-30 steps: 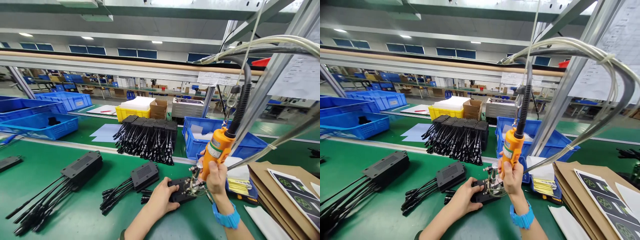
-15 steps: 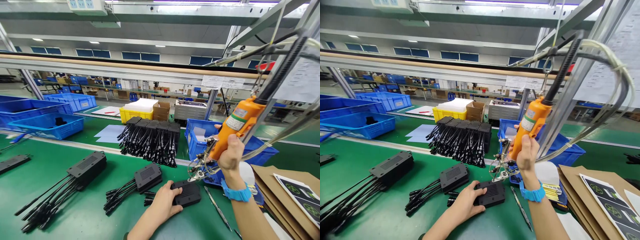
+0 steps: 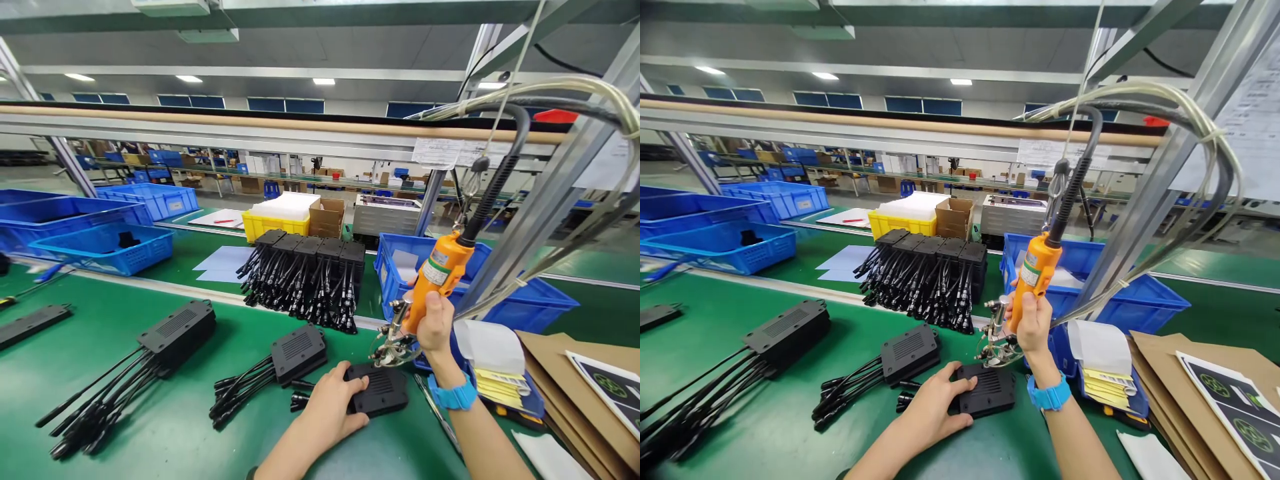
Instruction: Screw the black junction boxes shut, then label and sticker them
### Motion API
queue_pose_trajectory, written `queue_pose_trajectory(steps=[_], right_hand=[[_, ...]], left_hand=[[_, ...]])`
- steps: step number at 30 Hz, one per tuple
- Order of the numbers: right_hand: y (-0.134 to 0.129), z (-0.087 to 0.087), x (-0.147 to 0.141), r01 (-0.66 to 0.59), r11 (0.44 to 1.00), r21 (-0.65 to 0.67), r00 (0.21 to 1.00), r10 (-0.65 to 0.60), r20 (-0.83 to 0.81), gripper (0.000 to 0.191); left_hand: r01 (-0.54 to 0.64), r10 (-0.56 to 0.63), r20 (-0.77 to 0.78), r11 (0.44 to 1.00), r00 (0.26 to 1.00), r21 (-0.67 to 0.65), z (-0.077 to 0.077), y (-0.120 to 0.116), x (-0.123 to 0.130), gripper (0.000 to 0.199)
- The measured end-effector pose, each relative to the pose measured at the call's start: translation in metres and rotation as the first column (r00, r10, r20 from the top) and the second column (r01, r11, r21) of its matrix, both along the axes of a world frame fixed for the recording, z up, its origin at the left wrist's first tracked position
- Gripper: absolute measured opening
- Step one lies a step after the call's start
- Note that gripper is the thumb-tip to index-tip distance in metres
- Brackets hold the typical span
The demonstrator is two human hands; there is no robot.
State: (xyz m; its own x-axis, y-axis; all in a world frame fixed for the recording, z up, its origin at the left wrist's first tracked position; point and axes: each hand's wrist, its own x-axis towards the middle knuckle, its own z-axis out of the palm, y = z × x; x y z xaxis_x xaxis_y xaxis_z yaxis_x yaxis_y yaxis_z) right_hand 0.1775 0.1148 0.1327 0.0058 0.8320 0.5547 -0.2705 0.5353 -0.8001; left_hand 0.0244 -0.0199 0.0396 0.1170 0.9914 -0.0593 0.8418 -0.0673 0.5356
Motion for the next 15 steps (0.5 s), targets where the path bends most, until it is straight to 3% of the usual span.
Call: queue_pose_trajectory(steps=[9,15], right_hand=[[-0.013,-0.001,0.004,-0.007,0.999,0.046,1.000,0.007,-0.001,0.042],[-0.033,0.043,0.007,0.114,0.983,0.147,0.992,-0.104,-0.071,0.039]], left_hand=[[-0.012,0.012,-0.008,1.000,1.000,-0.018,-0.003,0.001,0.003,0.070],[0.000,0.000,-0.042,1.000,0.999,0.000,-0.001,0.000,0.000,0.074]])
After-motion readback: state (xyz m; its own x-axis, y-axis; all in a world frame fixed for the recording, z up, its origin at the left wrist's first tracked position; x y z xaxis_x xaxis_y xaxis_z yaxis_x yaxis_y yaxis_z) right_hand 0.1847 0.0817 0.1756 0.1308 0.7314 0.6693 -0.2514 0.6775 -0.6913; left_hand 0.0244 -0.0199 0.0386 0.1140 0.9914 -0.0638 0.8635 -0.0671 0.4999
